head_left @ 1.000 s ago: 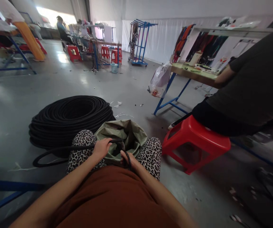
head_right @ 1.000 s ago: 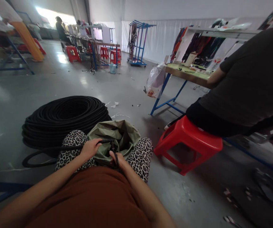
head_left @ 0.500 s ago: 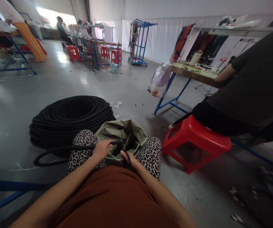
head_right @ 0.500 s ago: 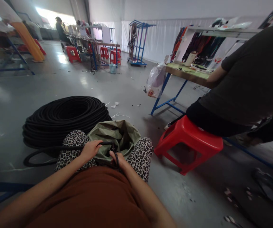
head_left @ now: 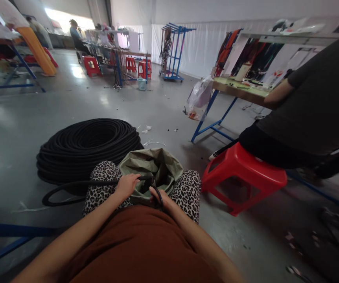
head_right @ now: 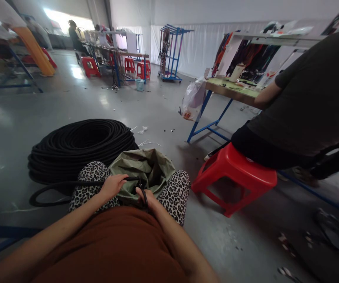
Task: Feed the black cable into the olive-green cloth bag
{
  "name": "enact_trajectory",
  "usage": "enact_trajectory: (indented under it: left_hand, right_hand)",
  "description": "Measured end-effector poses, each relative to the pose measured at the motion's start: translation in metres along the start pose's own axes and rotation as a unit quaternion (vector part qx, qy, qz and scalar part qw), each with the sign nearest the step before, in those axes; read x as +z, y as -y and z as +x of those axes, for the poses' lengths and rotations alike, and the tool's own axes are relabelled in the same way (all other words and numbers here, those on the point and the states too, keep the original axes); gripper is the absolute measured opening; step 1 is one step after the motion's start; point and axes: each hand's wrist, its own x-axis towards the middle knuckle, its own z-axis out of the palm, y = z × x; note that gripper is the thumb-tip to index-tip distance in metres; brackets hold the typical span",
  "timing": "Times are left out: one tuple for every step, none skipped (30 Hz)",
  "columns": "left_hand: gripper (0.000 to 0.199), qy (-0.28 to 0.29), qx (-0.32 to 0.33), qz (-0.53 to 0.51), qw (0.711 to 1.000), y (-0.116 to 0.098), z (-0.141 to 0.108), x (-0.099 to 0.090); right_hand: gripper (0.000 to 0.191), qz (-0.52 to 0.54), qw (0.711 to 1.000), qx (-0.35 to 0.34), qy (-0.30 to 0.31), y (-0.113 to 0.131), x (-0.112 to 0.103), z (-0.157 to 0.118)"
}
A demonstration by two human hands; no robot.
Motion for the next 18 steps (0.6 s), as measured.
enact_trajectory:
  left_hand:
    - [0.033, 0.004, 0.003, 0.004, 1.000, 0.000, 0.000, -0.001]
    - [0.033, 0.009, 0.006, 0.009, 1.000, 0.000, 0.000, -0.001]
    - [0.033, 0.015, 0.009, 0.015, 1.000, 0.000, 0.000, -0.002]
    - [0.033, 0.020, 0.011, 0.020, 1.000, 0.000, 0.000, -0.003]
    - [0.033, 0.026, 0.013, 0.025, 0.999, 0.000, 0.000, -0.003]
    - [0.033, 0.030, 0.015, 0.028, 0.999, 0.000, 0.000, -0.003]
    - [0.033, 0.033, 0.016, 0.029, 0.999, 0.000, 0.000, -0.004]
    - [0.032, 0.035, 0.016, 0.029, 0.999, 0.000, 0.000, -0.004]
    - [0.032, 0.036, 0.015, 0.028, 0.999, 0.000, 0.000, -0.004]
    - [0.032, 0.036, 0.013, 0.027, 0.999, 0.000, 0.000, -0.003]
    - [0.032, 0.035, 0.011, 0.025, 0.999, 0.000, 0.001, -0.003]
    - [0.032, 0.035, 0.010, 0.024, 0.999, 0.000, 0.001, -0.003]
    - [0.032, 0.036, 0.010, 0.023, 0.999, 0.000, 0.001, -0.003]
    - [0.032, 0.037, 0.010, 0.023, 0.999, 0.000, 0.001, -0.003]
    - [0.033, 0.039, 0.011, 0.024, 0.999, 0.000, 0.001, -0.003]
    - [0.033, 0.040, 0.012, 0.026, 0.999, -0.001, 0.002, -0.003]
    - [0.033, 0.042, 0.012, 0.027, 0.999, -0.001, 0.002, -0.003]
    - [0.033, 0.042, 0.013, 0.028, 0.999, -0.001, 0.002, -0.003]
  right_hand:
    - [0.043, 0.001, 1.000, 0.002, -0.002, 0.002, 0.000, -0.002]
    - [0.043, 0.003, 1.000, 0.007, -0.005, 0.004, 0.000, -0.004]
    - [0.043, 0.005, 1.000, 0.014, -0.006, 0.006, 0.000, -0.006]
    - [0.043, 0.008, 1.000, 0.016, -0.004, 0.007, 0.001, -0.007]
    - [0.043, 0.011, 1.000, 0.020, 0.000, 0.008, 0.001, -0.008]
    - [0.042, 0.018, 1.000, 0.022, 0.002, 0.009, 0.001, -0.008]
    - [0.041, 0.028, 0.999, 0.024, 0.003, 0.009, 0.002, -0.008]
    - [0.041, 0.041, 0.999, 0.027, 0.001, 0.009, 0.003, -0.008]
    - [0.040, 0.054, 0.998, 0.029, 0.000, 0.008, 0.003, -0.008]
    - [0.040, 0.066, 0.997, 0.031, -0.002, 0.007, 0.004, -0.007]
    - [0.040, 0.074, 0.997, 0.034, -0.005, 0.007, 0.004, -0.007]
    - [0.041, 0.078, 0.996, 0.038, -0.008, 0.007, 0.005, -0.007]
    - [0.042, 0.075, 0.996, 0.041, -0.010, 0.007, 0.005, -0.007]
    - [0.042, 0.070, 0.997, 0.043, -0.013, 0.007, 0.005, -0.008]
    - [0.042, 0.063, 0.997, 0.043, -0.017, 0.008, 0.005, -0.009]
    - [0.042, 0.055, 0.997, 0.042, -0.021, 0.009, 0.004, -0.010]
    - [0.042, 0.047, 0.998, 0.039, -0.023, 0.010, 0.004, -0.011]
    - [0.041, 0.041, 0.998, 0.036, -0.024, 0.011, 0.004, -0.013]
